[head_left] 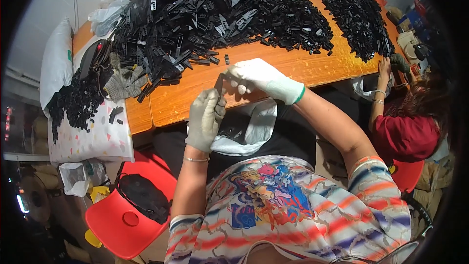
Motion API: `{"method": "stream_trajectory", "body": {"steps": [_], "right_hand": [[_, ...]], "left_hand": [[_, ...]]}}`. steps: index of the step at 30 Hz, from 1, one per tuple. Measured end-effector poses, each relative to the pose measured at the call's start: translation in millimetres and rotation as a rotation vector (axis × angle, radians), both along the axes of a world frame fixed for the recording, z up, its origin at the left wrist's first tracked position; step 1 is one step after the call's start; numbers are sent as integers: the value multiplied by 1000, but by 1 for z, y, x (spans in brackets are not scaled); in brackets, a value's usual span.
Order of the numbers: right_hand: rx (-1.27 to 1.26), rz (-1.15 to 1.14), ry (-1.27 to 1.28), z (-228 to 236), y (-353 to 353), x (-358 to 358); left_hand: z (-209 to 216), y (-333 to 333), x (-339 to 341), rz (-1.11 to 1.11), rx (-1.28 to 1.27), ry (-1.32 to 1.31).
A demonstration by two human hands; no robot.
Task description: Sorting and inspecting small black plastic components on a wooden workbench and placing them into a bag.
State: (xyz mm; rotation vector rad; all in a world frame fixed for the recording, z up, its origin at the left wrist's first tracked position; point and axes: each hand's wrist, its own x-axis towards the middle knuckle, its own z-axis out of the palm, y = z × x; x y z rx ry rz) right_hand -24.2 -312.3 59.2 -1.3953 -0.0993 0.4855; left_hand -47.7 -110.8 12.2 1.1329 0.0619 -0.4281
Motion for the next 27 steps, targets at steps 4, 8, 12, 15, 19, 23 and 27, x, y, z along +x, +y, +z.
{"method": "stream_trajectory", "body": {"steps": [4,8,12,15,19,23,27], "right_hand": [[-1,-25,-93,-14,11,-3],[-204,-34,-124,-16,22,-12],[-385,90,-174,-14,20,-7],[-705,89,-268,8,10,5],[-943,-307,-490,-27,4,39],[-1137,-307,-620,-29,18,60],[-1134,-305,-673,-49,23,73]], "left_hand": [[5,-12,-9,-78,-49,64],[-5,-9,-26,-111,-152,61],[-9,8,-39,-123,156,46],[-8,13,-41,11,902,-529],[22,10,-30,138,1232,-676],[19,8,27,170,1343,-752],[24,-9,78,85,1463,-676]]}}
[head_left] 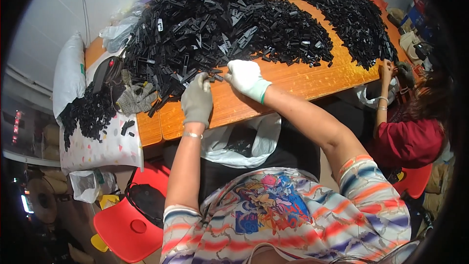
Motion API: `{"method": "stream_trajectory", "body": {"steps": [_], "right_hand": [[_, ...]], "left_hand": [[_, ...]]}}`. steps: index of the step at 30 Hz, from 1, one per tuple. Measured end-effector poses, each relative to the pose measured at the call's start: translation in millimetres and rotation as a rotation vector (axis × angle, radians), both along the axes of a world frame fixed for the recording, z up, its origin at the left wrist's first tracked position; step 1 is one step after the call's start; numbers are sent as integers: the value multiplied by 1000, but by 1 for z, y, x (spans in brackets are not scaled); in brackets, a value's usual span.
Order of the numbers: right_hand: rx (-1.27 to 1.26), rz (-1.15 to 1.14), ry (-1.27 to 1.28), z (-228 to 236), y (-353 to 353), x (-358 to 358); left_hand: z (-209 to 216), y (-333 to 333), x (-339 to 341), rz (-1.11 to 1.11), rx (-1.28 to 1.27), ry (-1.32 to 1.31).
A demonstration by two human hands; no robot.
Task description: Sorting and inspecting small black plastic components on a wooden workbench and placing them into a bag.
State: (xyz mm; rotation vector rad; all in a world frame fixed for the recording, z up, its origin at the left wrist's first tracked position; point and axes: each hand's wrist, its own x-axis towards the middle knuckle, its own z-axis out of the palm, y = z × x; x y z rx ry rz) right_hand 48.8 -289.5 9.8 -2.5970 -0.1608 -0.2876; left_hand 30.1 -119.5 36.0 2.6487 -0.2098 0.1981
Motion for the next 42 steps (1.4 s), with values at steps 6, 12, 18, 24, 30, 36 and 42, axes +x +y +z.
{"method": "stream_trajectory", "body": {"steps": [6,12,18,24,30,36,42], "right_hand": [[30,40,130,3,-13,-7],[574,218,271,19,-25,-36],[758,212,472,19,-11,-45],[766,133,387,25,-1,-55],[1038,132,363,27,5,-63],[1086,144,354,49,2,-73],[1118,83,254,55,9,-77]], "left_hand": [[-7,-6,10,51,88,47],[-5,-8,-18,80,-88,55],[-5,-9,-23,85,-141,100],[-25,-1,-12,-32,-262,183],[-32,-3,-31,-164,-946,223],[-8,-10,-52,-257,-1546,470],[-11,-3,-57,-331,-1593,520]]}}
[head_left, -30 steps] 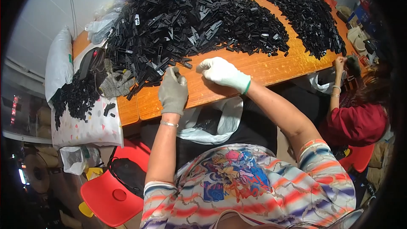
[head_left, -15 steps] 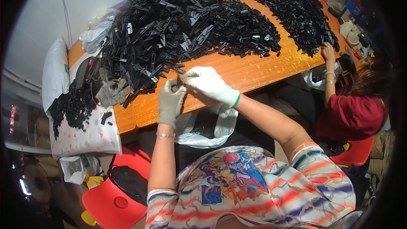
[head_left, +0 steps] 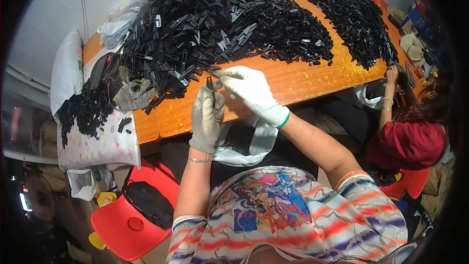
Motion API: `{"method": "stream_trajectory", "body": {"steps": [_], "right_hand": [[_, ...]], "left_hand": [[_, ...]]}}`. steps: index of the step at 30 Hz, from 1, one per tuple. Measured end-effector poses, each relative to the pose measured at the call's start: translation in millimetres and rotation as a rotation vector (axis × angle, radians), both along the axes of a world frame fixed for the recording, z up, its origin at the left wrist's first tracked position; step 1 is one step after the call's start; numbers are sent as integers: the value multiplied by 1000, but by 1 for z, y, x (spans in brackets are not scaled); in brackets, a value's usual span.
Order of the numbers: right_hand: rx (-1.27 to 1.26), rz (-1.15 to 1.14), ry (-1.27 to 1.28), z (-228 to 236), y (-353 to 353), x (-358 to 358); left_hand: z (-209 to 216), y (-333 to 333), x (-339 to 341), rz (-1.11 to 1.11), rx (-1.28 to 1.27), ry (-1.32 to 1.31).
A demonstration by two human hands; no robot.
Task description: Sorting and inspecting small black plastic components on a wooden workbench and placing them into a bag.
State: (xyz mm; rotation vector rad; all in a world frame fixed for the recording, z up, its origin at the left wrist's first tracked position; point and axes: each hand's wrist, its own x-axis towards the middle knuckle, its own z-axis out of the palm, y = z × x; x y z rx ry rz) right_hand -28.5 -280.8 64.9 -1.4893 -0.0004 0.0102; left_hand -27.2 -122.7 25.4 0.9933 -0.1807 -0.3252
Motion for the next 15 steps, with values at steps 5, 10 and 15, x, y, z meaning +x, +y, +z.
{"method": "stream_trajectory", "body": {"steps": [5,10,15], "right_hand": [[-8,-98,-129,-3,11,4],[12,-84,-76,4,15,2],[-36,-69,-53,4,17,3]], "left_hand": [[9,-5,-5,78,141,-47],[7,-5,-7,118,215,-97],[8,-1,-9,123,283,-92]]}}
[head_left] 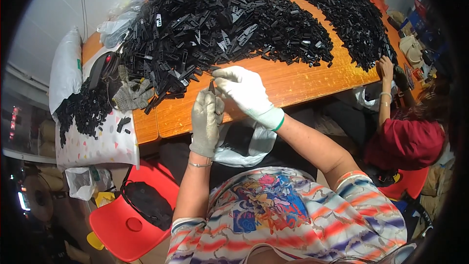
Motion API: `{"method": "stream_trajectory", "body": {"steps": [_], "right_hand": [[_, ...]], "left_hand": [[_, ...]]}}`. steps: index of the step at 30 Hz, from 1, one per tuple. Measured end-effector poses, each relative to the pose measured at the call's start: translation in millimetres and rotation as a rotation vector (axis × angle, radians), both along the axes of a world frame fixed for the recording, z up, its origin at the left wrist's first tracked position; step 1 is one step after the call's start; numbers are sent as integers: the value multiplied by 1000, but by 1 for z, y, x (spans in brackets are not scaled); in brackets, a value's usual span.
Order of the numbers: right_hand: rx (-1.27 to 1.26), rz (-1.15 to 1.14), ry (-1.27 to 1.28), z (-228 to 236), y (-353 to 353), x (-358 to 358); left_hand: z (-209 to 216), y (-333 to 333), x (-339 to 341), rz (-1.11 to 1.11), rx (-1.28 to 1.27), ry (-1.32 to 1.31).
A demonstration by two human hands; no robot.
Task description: Sorting and inspecting small black plastic components on a wooden workbench and placing them into a bag.
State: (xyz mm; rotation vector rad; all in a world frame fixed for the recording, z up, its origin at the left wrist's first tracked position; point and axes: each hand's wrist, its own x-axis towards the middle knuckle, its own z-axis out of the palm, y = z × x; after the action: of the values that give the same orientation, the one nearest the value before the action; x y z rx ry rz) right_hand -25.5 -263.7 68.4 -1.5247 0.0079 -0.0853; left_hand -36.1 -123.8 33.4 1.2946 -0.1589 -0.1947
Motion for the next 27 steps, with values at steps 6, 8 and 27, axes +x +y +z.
{"method": "stream_trajectory", "body": {"steps": [6,8,27], "right_hand": [[-252,16,-105,-8,-5,0],[-504,25,-135,-6,-7,0],[-1021,118,-314,-38,-14,10]], "left_hand": [[-7,-1,-3,-9,-39,-37],[-8,-1,-5,5,-15,-46],[-23,-28,-5,148,-101,302]]}}
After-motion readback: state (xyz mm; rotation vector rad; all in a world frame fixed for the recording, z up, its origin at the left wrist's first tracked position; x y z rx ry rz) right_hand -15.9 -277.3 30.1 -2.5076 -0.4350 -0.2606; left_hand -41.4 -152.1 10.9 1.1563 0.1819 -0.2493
